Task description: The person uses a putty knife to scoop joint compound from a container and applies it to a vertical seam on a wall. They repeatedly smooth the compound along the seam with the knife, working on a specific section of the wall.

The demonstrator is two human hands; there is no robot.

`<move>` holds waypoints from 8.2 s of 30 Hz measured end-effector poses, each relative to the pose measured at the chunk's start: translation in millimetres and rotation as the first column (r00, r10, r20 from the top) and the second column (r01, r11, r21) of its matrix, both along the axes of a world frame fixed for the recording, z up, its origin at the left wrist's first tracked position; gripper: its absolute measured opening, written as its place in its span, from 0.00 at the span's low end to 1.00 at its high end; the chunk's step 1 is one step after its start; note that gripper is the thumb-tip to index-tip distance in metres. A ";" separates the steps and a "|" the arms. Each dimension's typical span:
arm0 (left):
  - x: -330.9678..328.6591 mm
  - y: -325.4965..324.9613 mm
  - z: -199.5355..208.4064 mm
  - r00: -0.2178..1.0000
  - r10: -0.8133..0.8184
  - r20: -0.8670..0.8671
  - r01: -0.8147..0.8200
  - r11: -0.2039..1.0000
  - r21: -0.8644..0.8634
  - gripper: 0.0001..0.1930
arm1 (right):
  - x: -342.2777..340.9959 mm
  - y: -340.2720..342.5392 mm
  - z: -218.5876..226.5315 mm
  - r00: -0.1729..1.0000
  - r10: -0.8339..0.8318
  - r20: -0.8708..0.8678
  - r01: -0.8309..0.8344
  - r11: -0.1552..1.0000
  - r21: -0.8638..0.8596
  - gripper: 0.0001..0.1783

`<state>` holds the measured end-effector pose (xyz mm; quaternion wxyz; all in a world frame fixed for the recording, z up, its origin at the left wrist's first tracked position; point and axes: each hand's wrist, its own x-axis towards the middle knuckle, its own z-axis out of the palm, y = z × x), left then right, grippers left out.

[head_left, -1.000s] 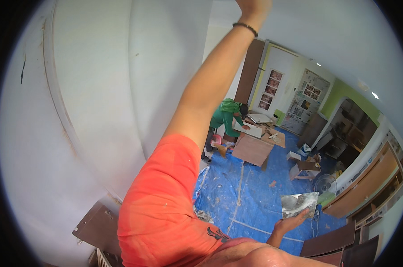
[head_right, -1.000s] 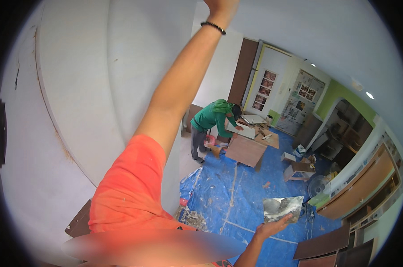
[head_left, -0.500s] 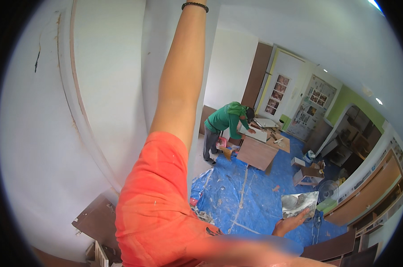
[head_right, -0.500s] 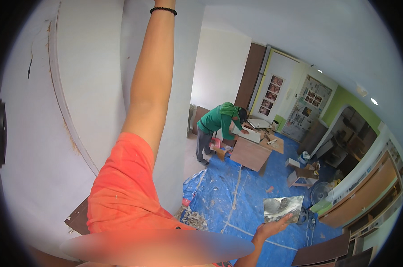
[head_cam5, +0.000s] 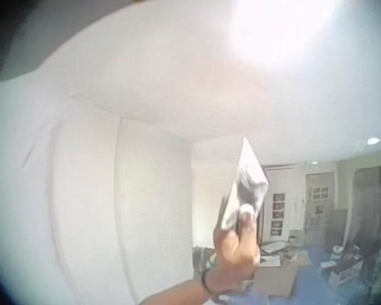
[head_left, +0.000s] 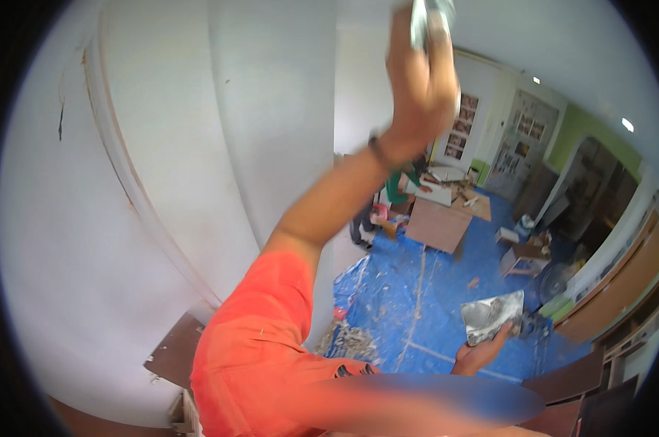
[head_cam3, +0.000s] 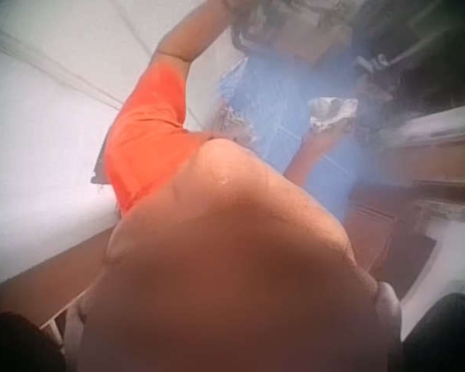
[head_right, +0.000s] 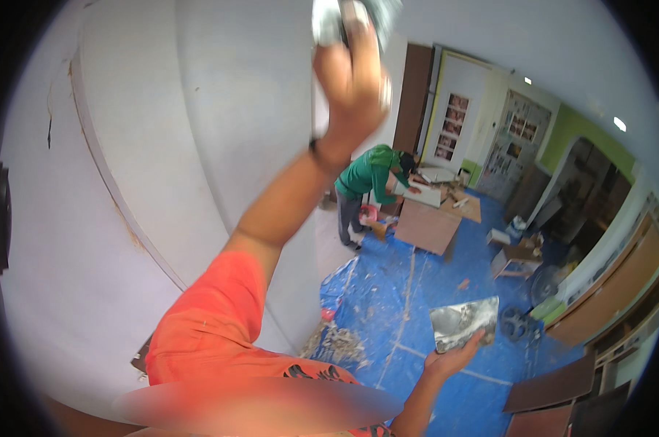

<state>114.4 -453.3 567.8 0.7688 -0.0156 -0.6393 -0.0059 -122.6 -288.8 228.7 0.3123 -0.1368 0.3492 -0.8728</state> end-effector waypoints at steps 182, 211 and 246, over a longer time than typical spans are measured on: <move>-877.7 1139.4 -1430.9 0.615 -0.006 0.788 0.277 -0.935 -0.224 0.13 | -455.0 474.8 -782.8 -0.847 0.348 0.402 0.202 -0.488 0.849 0.28; -953.6 1064.7 -1265.9 -0.784 0.519 0.340 0.227 -0.271 0.936 0.25 | -512.3 865.7 -964.6 -0.706 -0.400 0.585 0.682 -0.607 0.407 0.24; -902.2 1100.0 -1557.2 -0.993 0.007 0.116 0.083 0.739 0.669 0.12 | -389.4 709.1 -940.5 -0.794 -0.090 0.602 0.400 -0.822 0.405 0.23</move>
